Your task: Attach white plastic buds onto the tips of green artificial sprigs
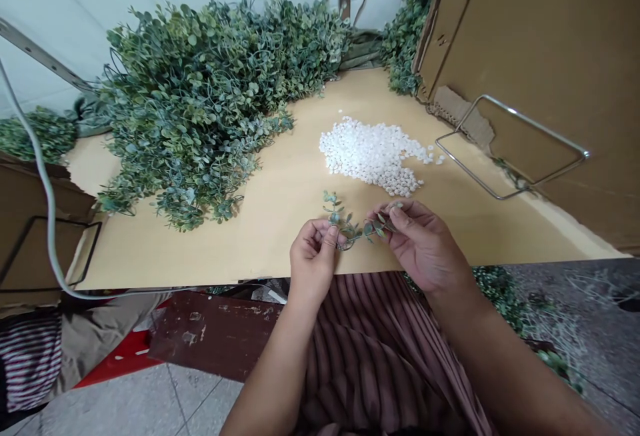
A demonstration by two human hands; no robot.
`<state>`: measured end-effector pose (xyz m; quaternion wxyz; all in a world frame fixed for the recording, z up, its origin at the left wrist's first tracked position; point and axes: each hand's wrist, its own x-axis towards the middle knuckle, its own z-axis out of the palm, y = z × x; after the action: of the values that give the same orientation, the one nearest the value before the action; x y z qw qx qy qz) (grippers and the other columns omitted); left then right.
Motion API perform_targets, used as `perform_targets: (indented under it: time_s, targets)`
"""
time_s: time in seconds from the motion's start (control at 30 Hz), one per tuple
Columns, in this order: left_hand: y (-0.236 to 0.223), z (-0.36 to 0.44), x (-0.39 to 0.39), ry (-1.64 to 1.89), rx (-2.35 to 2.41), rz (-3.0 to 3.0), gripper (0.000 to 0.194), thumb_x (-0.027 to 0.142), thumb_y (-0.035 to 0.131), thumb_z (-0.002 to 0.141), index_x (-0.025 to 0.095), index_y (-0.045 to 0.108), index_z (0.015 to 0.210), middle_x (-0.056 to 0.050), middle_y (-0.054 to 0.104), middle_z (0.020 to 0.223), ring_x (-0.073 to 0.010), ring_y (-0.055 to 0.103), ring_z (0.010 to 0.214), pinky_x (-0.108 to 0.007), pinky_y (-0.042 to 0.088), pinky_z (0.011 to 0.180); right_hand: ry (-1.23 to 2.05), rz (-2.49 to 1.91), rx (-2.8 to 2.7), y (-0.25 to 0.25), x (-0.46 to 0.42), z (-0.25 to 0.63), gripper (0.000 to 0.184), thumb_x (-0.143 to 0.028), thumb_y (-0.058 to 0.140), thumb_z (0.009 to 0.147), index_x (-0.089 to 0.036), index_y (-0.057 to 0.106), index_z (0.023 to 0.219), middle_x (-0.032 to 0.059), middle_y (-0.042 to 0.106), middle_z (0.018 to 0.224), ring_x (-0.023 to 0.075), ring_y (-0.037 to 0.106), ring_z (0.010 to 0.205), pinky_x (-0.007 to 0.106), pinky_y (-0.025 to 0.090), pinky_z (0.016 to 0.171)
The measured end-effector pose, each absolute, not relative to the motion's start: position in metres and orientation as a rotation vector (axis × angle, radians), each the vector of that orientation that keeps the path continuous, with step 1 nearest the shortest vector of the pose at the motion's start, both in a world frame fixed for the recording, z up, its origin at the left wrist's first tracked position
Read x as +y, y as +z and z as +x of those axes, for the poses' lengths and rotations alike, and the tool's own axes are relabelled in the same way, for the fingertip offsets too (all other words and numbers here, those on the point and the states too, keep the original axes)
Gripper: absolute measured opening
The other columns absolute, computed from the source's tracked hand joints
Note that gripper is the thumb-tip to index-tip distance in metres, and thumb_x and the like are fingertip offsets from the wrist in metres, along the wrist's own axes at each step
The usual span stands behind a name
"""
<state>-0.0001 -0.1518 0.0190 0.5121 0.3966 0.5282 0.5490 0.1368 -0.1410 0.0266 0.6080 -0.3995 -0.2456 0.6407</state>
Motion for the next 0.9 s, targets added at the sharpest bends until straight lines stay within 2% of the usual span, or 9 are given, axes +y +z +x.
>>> perform_targets:
  time_s: [0.07, 0.13, 0.23, 0.3, 0.43, 0.53, 0.63, 0.73, 0.9]
  targets:
    - [0.02, -0.001, -0.154, 1.219, 1.257, 1.05, 0.024, 0.037, 0.068, 0.07, 0.018, 0.054, 0.068, 0.002, 0.057, 0.057, -0.0102, 0.052, 0.056, -0.023, 0.044, 0.059, 1.496, -0.913, -0.527, 0.028, -0.14, 0.14, 0.027, -0.035, 0.082, 0.052, -0.023, 0.06, 0.063, -0.0027, 0.065, 0.07, 0.0133, 0.063, 0.068, 0.03, 0.053, 0.069]
    - [0.024, -0.005, -0.157, 1.035, 1.267, 1.231, 0.019, 0.033, 0.064, 0.073, 0.017, 0.056, 0.067, 0.002, 0.056, 0.058, -0.0109, 0.05, 0.057, -0.023, 0.041, 0.058, 1.518, -0.923, -0.506, 0.028, -0.14, 0.144, 0.024, -0.034, 0.08, 0.054, -0.022, 0.061, 0.063, -0.0025, 0.065, 0.069, 0.0113, 0.061, 0.062, 0.026, 0.052, 0.06]
    - [0.037, -0.016, -0.157, 0.723, 1.217, 1.514, 0.017, 0.028, 0.058, 0.078, 0.017, 0.062, 0.066, -0.001, 0.058, 0.062, -0.013, 0.052, 0.062, -0.024, 0.04, 0.058, 1.513, -0.968, -0.547, 0.028, -0.142, 0.149, 0.02, -0.032, 0.077, 0.059, -0.019, 0.062, 0.062, -0.0018, 0.064, 0.067, 0.0063, 0.053, 0.052, 0.017, 0.043, 0.045]
    - [0.047, -0.024, -0.148, 0.6, 1.151, 1.586, 0.02, 0.027, 0.055, 0.08, 0.017, 0.064, 0.065, -0.002, 0.06, 0.063, -0.0139, 0.054, 0.063, -0.025, 0.041, 0.06, 1.497, -1.004, -0.609, 0.028, -0.145, 0.151, 0.02, -0.032, 0.077, 0.06, -0.018, 0.063, 0.061, -0.0011, 0.064, 0.065, 0.0048, 0.05, 0.049, 0.015, 0.039, 0.043]
    - [0.05, -0.026, -0.105, 0.706, 1.32, 1.619, 0.023, 0.03, 0.056, 0.079, 0.016, 0.062, 0.061, -0.001, 0.059, 0.057, -0.0125, 0.051, 0.054, -0.024, 0.04, 0.054, 1.51, -1.069, -0.784, 0.028, -0.15, 0.153, 0.025, -0.039, 0.076, 0.061, -0.016, 0.064, 0.062, 0.0004, 0.065, 0.061, 0.0068, 0.054, 0.05, 0.018, 0.044, 0.048]
    - [0.038, -0.017, -0.065, 0.826, 1.587, 1.79, 0.008, 0.019, 0.057, 0.077, 0.018, 0.065, 0.076, -0.003, 0.066, 0.076, -0.0152, 0.058, 0.068, -0.027, 0.043, 0.064, 1.493, -1.132, -0.936, 0.028, -0.152, 0.153, 0.028, -0.042, 0.075, 0.062, -0.015, 0.064, 0.061, 0.0012, 0.064, 0.058, 0.0091, 0.055, 0.049, 0.021, 0.047, 0.05]
    - [0.026, -0.007, -0.037, 0.715, 1.8, 1.956, 0.011, 0.016, 0.057, 0.075, 0.019, 0.066, 0.082, -0.007, 0.066, 0.086, -0.0197, 0.06, 0.078, -0.03, 0.043, 0.07, 1.419, -1.211, -1.065, 0.027, -0.154, 0.155, 0.031, -0.044, 0.073, 0.065, -0.015, 0.064, 0.061, 0.0025, 0.064, 0.058, 0.0101, 0.055, 0.051, 0.022, 0.048, 0.051]
    - [0.021, -0.003, -0.028, 0.69, 1.857, 1.987, 0.015, 0.011, 0.053, 0.075, 0.019, 0.066, 0.076, -0.009, 0.064, 0.088, -0.0226, 0.059, 0.083, -0.032, 0.041, 0.074, 1.366, -1.236, -1.101, 0.025, -0.155, 0.158, 0.033, -0.047, 0.068, 0.069, -0.015, 0.064, 0.065, 0.0029, 0.065, 0.061, 0.0109, 0.056, 0.054, 0.023, 0.049, 0.054]
    - [0.02, -0.007, -0.027, 0.723, 1.875, 1.971, 0.017, 0.008, 0.05, 0.075, 0.02, 0.063, 0.075, -0.007, 0.063, 0.084, -0.0219, 0.058, 0.08, -0.032, 0.041, 0.074, 1.412, -1.169, -1.211, 0.022, -0.155, 0.158, 0.032, -0.048, 0.063, 0.074, -0.016, 0.064, 0.074, 0.004, 0.065, 0.069, 0.0142, 0.059, 0.064, 0.027, 0.051, 0.064]
